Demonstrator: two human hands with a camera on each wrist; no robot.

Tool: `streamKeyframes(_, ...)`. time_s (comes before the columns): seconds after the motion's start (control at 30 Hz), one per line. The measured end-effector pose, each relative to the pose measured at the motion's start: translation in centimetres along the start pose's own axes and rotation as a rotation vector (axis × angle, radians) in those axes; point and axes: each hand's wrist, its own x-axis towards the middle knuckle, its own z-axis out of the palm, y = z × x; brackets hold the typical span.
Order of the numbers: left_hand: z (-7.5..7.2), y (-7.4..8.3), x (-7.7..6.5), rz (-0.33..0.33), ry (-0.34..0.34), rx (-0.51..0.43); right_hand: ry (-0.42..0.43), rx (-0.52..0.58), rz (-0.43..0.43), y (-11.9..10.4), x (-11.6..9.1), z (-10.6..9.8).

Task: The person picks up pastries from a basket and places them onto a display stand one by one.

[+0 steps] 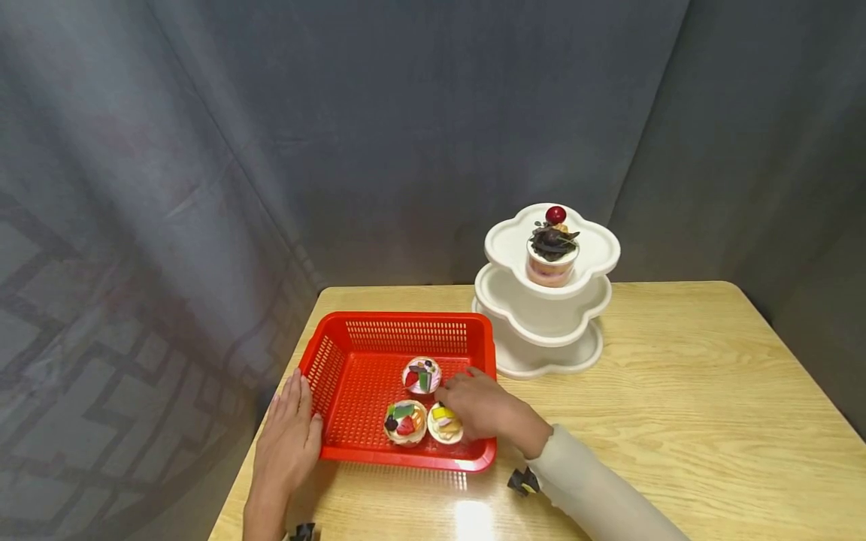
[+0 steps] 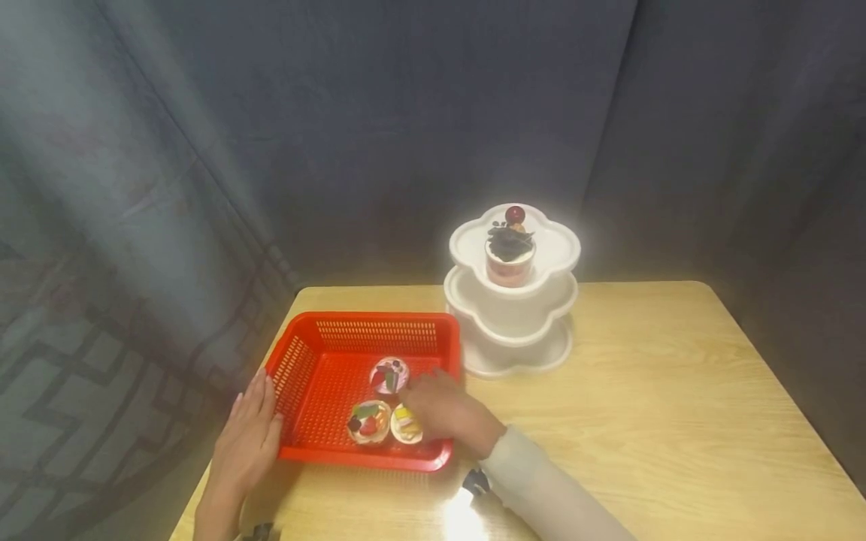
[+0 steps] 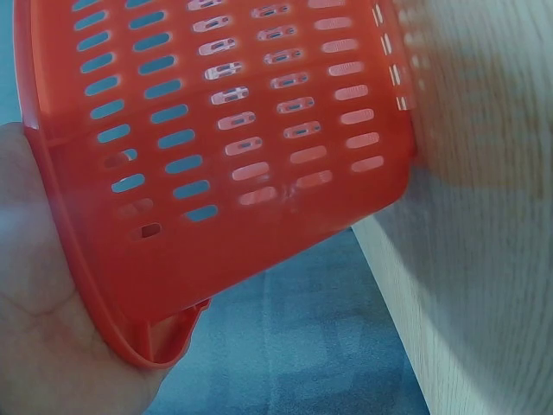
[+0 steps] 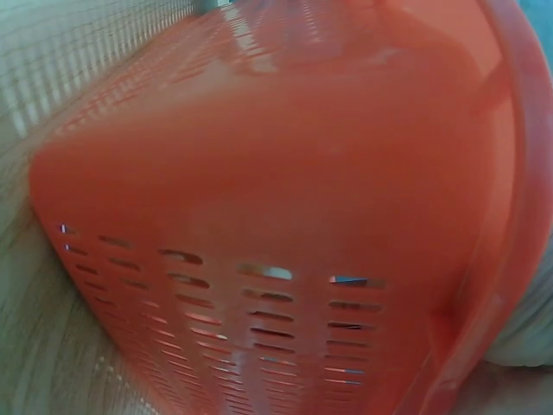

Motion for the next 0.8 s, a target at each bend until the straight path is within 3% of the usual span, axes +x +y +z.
streamKeyframes(0.37,0.3,0.0,0.0,0.015,0.039,0.009,0.074,0.064,-0.039,0.3,-0.7,-0.5)
streamKeyframes(0.8,0.2,0.0,0.0,0.006,0.021,0.009,0.205,0.31,-0.052,1.4,-1.4,-0.9)
